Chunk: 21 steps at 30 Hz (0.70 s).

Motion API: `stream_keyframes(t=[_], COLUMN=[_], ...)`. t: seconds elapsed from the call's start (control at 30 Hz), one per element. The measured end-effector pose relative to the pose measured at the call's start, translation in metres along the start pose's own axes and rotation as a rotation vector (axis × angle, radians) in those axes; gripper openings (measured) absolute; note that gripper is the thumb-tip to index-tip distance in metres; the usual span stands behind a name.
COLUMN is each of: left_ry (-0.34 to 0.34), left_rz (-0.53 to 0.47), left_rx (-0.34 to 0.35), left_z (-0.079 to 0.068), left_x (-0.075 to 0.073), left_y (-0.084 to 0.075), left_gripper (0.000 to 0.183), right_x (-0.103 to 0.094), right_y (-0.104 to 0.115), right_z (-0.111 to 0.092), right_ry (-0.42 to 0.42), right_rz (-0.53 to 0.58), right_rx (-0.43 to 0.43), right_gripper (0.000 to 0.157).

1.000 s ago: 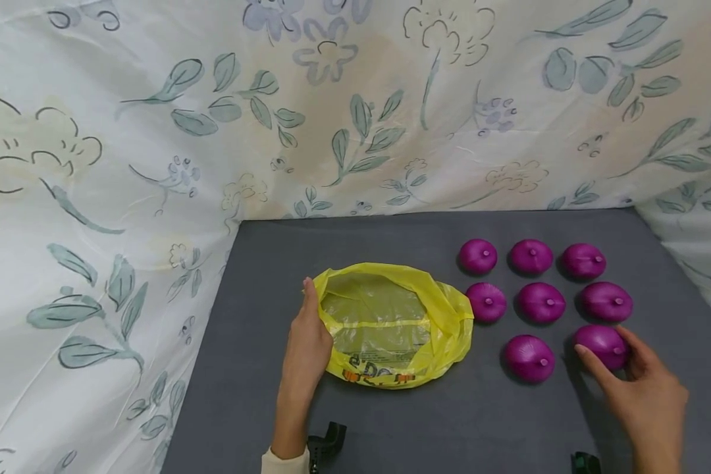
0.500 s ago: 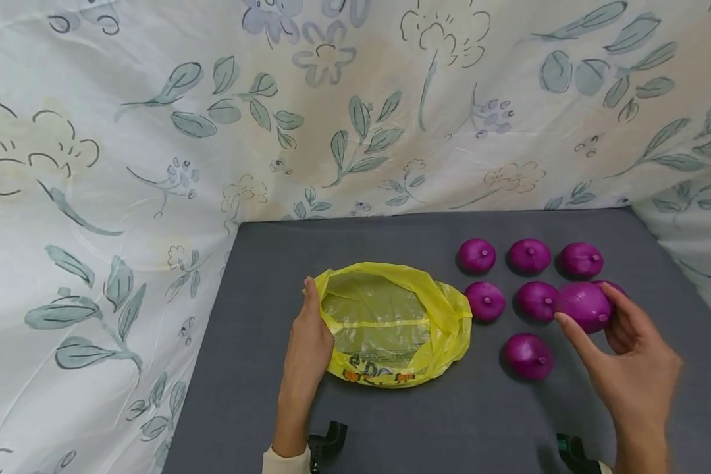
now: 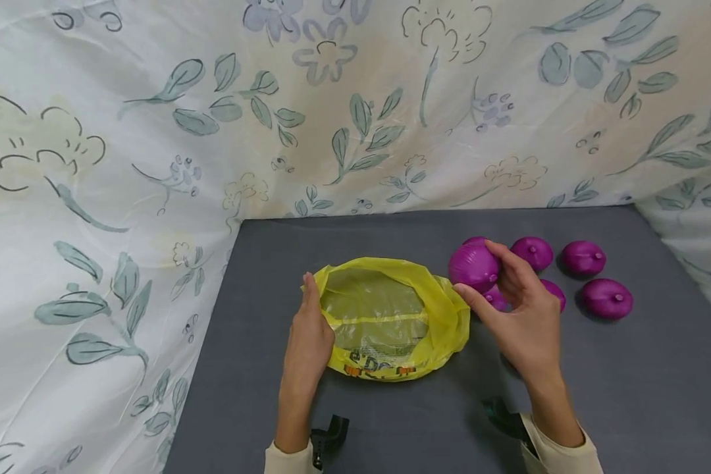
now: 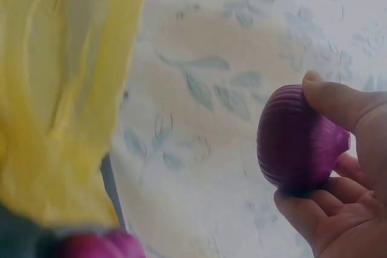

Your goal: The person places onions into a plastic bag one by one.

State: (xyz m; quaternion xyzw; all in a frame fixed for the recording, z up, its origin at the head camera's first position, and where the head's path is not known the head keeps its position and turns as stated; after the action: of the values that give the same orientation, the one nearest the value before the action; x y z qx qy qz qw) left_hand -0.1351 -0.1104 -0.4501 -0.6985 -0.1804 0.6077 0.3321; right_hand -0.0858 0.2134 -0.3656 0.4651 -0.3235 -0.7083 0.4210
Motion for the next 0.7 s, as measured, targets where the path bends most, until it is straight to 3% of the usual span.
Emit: stream_keyframes(t=[0.23,0.53,0.7], left_ry=[-0.002,-0.025,-0.013], left_rz=[-0.001,0.014,0.019], left_rx=[-0.007,0.019,0.013], left_z=[0.001,0.003,0.003], left_x=[-0.001,0.001,0.004], left_y=[0.0,-0.002,-0.003], left_gripper=[0.078,0.078,0.079], right_x=[0.037,0.081,0.101], right_y=[0.006,0.002,-0.002], right_z=[0.013,0.026,0.032], right_ry=[0.102,0.214,0.263], right_rz=[0.151,0.183,0.223], right_rx=[-0.088,0.01,0.02], right_gripper=[0.081,0.073,0.071])
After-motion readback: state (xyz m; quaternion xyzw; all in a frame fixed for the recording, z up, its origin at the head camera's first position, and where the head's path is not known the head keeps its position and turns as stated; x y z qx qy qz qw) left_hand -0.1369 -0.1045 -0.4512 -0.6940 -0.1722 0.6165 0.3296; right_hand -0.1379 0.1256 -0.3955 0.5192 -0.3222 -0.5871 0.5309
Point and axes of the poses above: each hand's wrist, its own z-axis towards the middle knuckle, its own x-axis out of the palm, y = z × x, the point moved 6 cm from there along z, towards the middle knuckle, and after that the axes turned 14 degrees about y, right-handed, at the moved point
